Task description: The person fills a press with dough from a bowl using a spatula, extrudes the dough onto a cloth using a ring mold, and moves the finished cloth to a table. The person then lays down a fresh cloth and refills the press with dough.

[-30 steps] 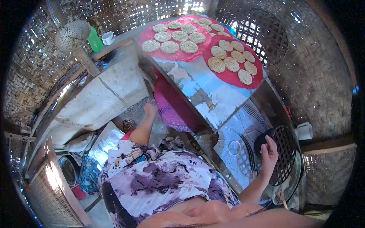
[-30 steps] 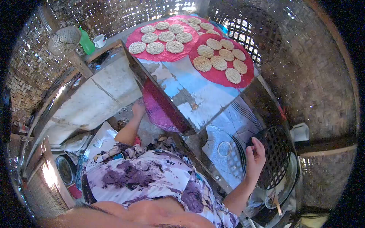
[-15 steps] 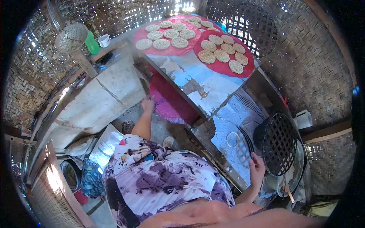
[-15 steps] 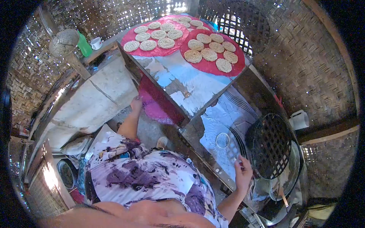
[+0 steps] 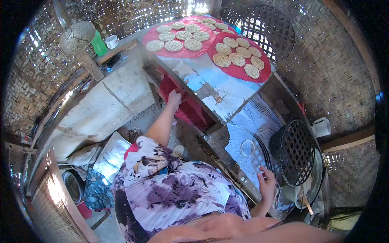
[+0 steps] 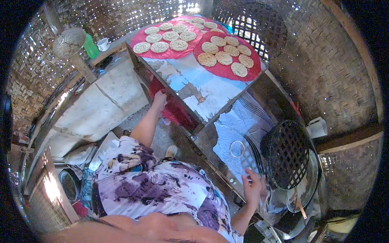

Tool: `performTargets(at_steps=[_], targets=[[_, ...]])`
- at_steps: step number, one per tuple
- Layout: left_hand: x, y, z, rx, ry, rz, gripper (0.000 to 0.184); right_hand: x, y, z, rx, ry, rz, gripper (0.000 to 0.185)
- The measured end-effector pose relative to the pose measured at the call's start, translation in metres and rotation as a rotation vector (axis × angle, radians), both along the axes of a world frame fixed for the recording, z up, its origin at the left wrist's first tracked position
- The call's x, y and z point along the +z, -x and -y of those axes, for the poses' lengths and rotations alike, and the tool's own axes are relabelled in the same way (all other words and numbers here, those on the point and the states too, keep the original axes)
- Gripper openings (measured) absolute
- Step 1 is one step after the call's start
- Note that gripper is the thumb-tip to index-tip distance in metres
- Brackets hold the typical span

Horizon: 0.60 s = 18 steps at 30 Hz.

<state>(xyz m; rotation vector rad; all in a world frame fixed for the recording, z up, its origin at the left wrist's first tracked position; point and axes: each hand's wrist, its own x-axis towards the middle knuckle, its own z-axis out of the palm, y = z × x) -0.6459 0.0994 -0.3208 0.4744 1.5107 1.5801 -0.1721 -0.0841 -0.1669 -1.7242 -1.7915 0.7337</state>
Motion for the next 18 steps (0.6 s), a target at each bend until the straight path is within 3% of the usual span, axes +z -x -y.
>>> performTargets(at_steps=[1,4,6,9,12,14,16,18], targets=[[0.004,-0.001,0.001,0.013,-0.099,0.226,0.021,0.001,0.004,0.001,0.021,0.013,0.013,0.030],[-0.026,0.037,0.026,-0.033,-0.392,0.536,0.029,-0.009,0.004,0.005,0.058,0.036,-0.011,0.032],[-0.074,0.072,0.052,-0.045,-0.376,0.504,0.031,-0.019,0.002,0.008,0.066,0.075,-0.018,0.032],[-0.057,0.069,0.081,0.088,-0.406,0.623,0.031,-0.023,0.001,0.008,0.091,0.109,-0.022,0.033],[-0.079,0.075,0.064,0.020,-0.342,0.731,0.029,-0.022,0.008,0.007,0.121,0.134,-0.033,0.033],[-0.043,0.061,0.042,0.059,-0.162,0.694,0.029,-0.015,0.018,0.001,0.148,0.139,-0.022,0.033],[-0.007,0.052,0.014,-0.052,-0.401,0.713,0.027,-0.007,0.028,-0.001,0.172,0.145,0.010,0.034],[-0.013,0.079,-0.014,-0.166,-0.597,0.716,0.029,-0.010,0.031,-0.005,0.188,0.121,0.009,0.033]])
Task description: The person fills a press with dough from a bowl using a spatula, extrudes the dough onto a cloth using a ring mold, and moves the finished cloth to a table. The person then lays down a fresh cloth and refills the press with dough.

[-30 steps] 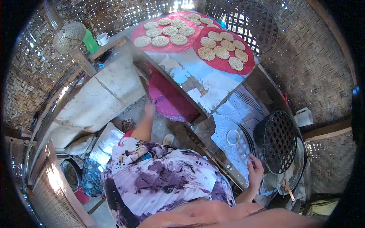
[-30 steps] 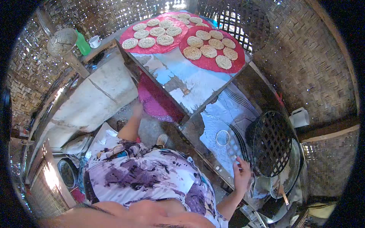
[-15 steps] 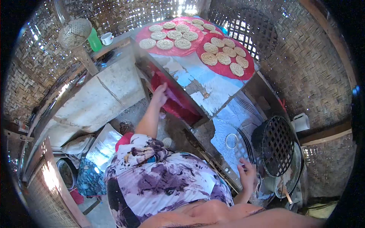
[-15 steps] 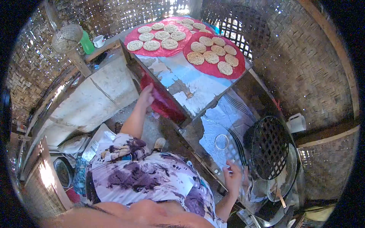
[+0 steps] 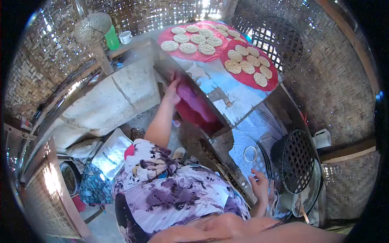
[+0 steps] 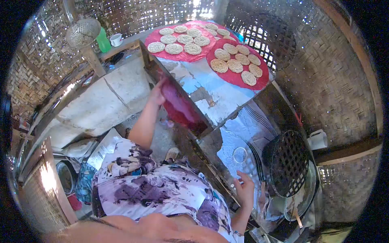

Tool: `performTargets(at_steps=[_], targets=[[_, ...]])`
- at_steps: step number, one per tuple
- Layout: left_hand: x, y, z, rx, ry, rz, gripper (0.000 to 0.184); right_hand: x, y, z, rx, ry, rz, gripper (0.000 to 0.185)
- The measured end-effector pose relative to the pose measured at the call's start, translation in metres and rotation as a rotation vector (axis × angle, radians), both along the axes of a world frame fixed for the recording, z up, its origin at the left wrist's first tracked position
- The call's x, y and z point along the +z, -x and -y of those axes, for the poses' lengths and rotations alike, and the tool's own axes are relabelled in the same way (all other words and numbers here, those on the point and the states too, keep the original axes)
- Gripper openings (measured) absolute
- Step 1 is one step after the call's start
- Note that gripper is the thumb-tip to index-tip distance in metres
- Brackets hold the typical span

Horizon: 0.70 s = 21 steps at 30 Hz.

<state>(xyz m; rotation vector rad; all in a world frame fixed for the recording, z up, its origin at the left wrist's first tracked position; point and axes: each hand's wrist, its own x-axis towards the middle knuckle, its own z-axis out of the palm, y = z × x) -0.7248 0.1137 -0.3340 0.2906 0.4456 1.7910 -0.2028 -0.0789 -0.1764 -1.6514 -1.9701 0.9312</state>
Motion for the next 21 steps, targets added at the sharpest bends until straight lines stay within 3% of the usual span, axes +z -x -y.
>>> performTargets(at_steps=[1,3,5,8,13,16,19,21], targets=[[0.003,0.005,0.001,-0.018,-0.109,0.000,0.029,0.000,0.000,0.000,0.007,-0.011,-0.001,0.033],[0.006,0.010,0.046,0.137,0.247,-0.040,0.033,0.002,0.003,0.004,0.018,-0.014,0.018,0.033],[-0.029,0.011,0.076,0.242,0.324,-0.131,0.033,-0.008,0.001,0.008,0.034,-0.015,0.009,0.033],[-0.075,0.009,0.092,0.087,0.466,-0.014,0.034,-0.029,-0.007,0.013,0.080,0.018,0.033,0.033],[-0.084,-0.024,0.081,0.030,0.526,-0.028,0.037,-0.028,0.005,0.003,0.136,0.035,0.081,0.033],[-0.049,-0.062,0.082,0.326,0.664,-0.475,0.044,-0.027,0.014,-0.003,0.175,0.047,0.095,0.034],[-0.063,-0.067,0.062,0.459,0.986,-1.068,0.052,-0.018,0.025,-0.003,0.211,0.053,0.142,0.036],[-0.038,-0.080,0.051,0.452,1.089,-1.076,0.053,-0.018,0.025,-0.004,0.228,0.053,0.173,0.037]])
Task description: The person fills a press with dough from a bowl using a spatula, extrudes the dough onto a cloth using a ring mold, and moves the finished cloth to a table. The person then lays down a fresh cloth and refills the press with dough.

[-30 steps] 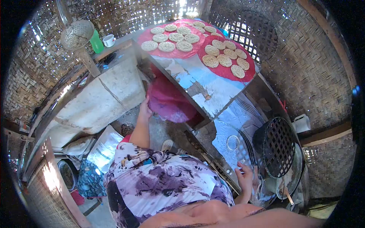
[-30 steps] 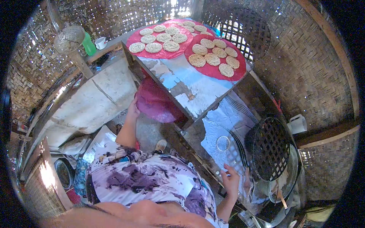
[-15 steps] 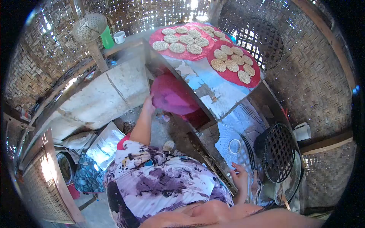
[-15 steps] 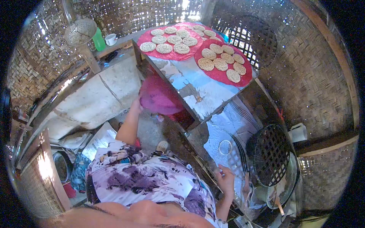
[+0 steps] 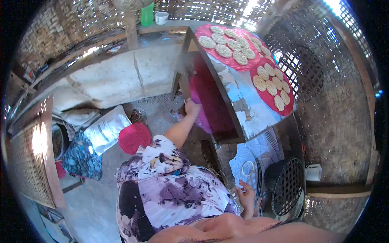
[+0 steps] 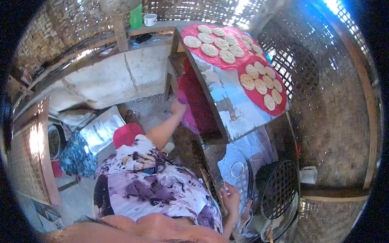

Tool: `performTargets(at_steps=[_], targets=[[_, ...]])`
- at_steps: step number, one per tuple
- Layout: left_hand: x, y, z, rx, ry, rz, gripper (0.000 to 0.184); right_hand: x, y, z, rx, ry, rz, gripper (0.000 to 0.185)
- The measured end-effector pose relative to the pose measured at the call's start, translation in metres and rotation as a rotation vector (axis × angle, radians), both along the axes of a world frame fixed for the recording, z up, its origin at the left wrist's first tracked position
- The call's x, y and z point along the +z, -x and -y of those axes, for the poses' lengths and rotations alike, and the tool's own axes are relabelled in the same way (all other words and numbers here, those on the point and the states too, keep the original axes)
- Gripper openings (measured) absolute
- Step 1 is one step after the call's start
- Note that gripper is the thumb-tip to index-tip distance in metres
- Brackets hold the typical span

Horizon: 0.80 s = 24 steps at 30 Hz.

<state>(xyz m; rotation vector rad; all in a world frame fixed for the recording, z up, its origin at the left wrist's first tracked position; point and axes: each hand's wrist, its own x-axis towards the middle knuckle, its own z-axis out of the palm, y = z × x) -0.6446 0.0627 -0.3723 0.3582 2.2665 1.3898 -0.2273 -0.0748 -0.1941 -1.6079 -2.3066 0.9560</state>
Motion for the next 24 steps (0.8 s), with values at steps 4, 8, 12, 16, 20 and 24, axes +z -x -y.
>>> performTargets(at_steps=[4,8,12,16,20,24], targets=[[-0.011,-0.024,-0.048,-0.013,-0.082,0.126,0.056,0.000,-0.003,-0.002,0.069,-0.010,0.083,0.037],[0.036,-0.028,-0.049,0.234,-0.007,0.065,0.068,-0.003,-0.005,-0.001,0.043,0.023,0.093,0.037],[0.060,0.013,-0.031,0.130,-0.040,-0.699,0.063,0.000,-0.009,0.001,-0.012,-0.003,0.149,0.037],[0.006,0.048,-0.080,-0.585,0.420,-0.852,0.048,-0.016,-0.023,0.000,-0.040,0.026,0.124,0.039],[-0.010,0.065,-0.110,-0.795,0.476,-0.833,0.049,-0.006,-0.007,-0.004,-0.124,0.037,0.134,0.039],[0.010,0.067,-0.114,-0.770,0.195,-0.860,0.041,-0.006,-0.004,-0.008,-0.108,0.022,0.172,0.039]])
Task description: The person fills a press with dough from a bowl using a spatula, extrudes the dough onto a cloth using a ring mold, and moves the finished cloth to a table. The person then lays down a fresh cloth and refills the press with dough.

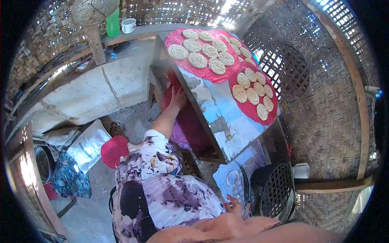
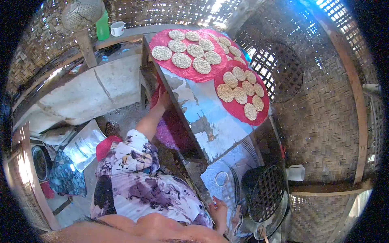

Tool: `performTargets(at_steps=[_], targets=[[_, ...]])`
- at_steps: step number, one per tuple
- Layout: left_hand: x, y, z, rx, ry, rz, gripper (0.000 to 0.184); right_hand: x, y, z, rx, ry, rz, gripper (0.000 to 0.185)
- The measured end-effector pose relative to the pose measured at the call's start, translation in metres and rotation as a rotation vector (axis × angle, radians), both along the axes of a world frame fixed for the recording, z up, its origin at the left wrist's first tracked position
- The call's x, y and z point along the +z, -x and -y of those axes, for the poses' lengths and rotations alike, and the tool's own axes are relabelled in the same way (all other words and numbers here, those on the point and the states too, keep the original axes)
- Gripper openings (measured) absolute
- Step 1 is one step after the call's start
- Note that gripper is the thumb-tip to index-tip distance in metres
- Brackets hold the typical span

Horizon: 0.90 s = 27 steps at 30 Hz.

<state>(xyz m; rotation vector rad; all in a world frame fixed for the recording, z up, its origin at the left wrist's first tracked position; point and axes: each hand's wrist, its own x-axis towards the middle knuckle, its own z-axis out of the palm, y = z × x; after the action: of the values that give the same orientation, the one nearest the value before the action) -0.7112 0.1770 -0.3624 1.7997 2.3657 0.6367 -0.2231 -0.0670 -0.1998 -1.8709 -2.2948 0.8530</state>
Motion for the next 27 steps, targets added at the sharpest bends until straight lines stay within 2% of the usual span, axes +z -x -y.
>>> performTargets(at_steps=[2,5,7,9,12,17,20,24,26,27], targets=[[0.013,0.002,0.003,0.022,-0.275,-0.042,0.036,-0.001,0.002,-0.002,0.007,0.004,-0.003,0.040],[0.048,-0.005,0.067,-0.171,-0.336,-0.298,0.027,-0.007,0.005,0.000,-0.004,0.021,-0.076,0.041],[0.041,0.000,0.109,-0.398,-0.627,-0.290,0.024,-0.019,-0.001,-0.005,0.064,0.031,-0.079,0.041],[0.049,-0.010,0.159,-0.435,-0.615,-0.268,0.020,-0.023,0.001,-0.006,0.091,0.064,-0.069,0.041],[0.047,-0.016,0.210,-0.511,-0.457,-0.329,0.020,-0.033,-0.002,-0.009,0.146,0.095,-0.083,0.041],[0.075,-0.029,0.244,-0.451,-0.517,-0.322,0.020,0.000,0.033,-0.020,0.276,0.019,-0.143,0.039],[0.133,-0.033,0.254,-0.457,-0.606,-0.370,0.021,0.006,0.042,-0.026,0.365,-0.062,-0.201,0.043],[0.254,-0.036,0.271,-0.491,-0.586,-0.279,0.025,0.041,0.067,-0.041,0.496,-0.378,-0.373,0.056],[0.312,-0.042,0.275,-0.530,-0.581,-0.273,0.026,0.072,0.080,-0.045,0.350,-0.321,-0.516,0.068],[0.340,-0.047,0.274,-0.555,-0.608,-0.278,0.026,0.083,0.084,-0.051,0.369,-0.406,-0.546,0.073]])
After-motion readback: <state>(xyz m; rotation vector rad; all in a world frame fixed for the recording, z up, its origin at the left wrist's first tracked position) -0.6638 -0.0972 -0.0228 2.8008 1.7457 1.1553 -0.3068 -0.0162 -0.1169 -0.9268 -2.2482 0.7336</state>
